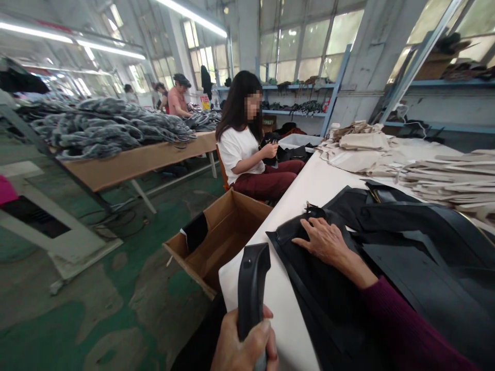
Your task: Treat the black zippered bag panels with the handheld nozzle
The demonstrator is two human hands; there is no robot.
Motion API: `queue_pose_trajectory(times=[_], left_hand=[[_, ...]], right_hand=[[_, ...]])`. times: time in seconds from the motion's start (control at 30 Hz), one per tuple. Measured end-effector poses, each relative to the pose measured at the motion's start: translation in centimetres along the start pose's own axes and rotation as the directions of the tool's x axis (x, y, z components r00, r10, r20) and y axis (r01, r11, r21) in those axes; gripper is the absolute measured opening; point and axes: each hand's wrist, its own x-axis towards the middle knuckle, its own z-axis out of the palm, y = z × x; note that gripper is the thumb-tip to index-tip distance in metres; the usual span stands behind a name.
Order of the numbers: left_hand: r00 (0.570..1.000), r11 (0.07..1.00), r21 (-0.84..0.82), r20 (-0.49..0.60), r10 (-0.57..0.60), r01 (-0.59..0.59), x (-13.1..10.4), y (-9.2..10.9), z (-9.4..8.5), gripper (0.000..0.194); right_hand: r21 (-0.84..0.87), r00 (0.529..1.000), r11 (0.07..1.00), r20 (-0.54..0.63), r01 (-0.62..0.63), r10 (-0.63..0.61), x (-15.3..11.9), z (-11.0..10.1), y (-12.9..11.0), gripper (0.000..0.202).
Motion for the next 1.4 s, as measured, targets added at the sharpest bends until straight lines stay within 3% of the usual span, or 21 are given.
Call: queue_pose_trajectory(times=[0.3,0.53,0.67,0.83,1.13,1.4], left_hand=[[0.997,0.997,0.067,0.076,-0.032,0.027,0.0,-0.7,0.7,0.037],[0.992,0.990,0.120,0.098,-0.082,0.070,1.3,-1.0,1.6,0.031],[0.985,0.991,0.118,0.154,-0.079,0.061,2.5,-0.7,3.1,0.034],[0.989,0.991,0.108,0.111,-0.094,0.082,4.3,-0.5,4.4,0.026],[0.995,0.996,0.058,-0.078,-0.061,0.065,4.4,1.3,2.2,0.028],[0.985,0.989,0.012,0.084,-0.149,0.148,3.6,0.5,3.2,0.032]], right_hand=[[-0.014,0.999,1.000,-0.037,0.003,-0.004,-0.7,-0.2,-1.9,0.040],[-0.058,0.986,0.985,-0.002,0.165,-0.165,-0.7,0.5,-1.3,0.045],[-0.048,0.998,0.997,-0.003,0.066,-0.066,-0.6,0.1,-1.3,0.031],[-0.027,0.999,1.000,-0.053,0.005,-0.006,-0.3,1.0,-0.9,0.025],[-0.061,0.995,0.997,-0.084,-0.056,0.051,0.1,1.7,-0.8,0.024],[-0.076,0.993,0.996,-0.116,-0.039,0.030,-0.1,2.3,-0.9,0.022]])
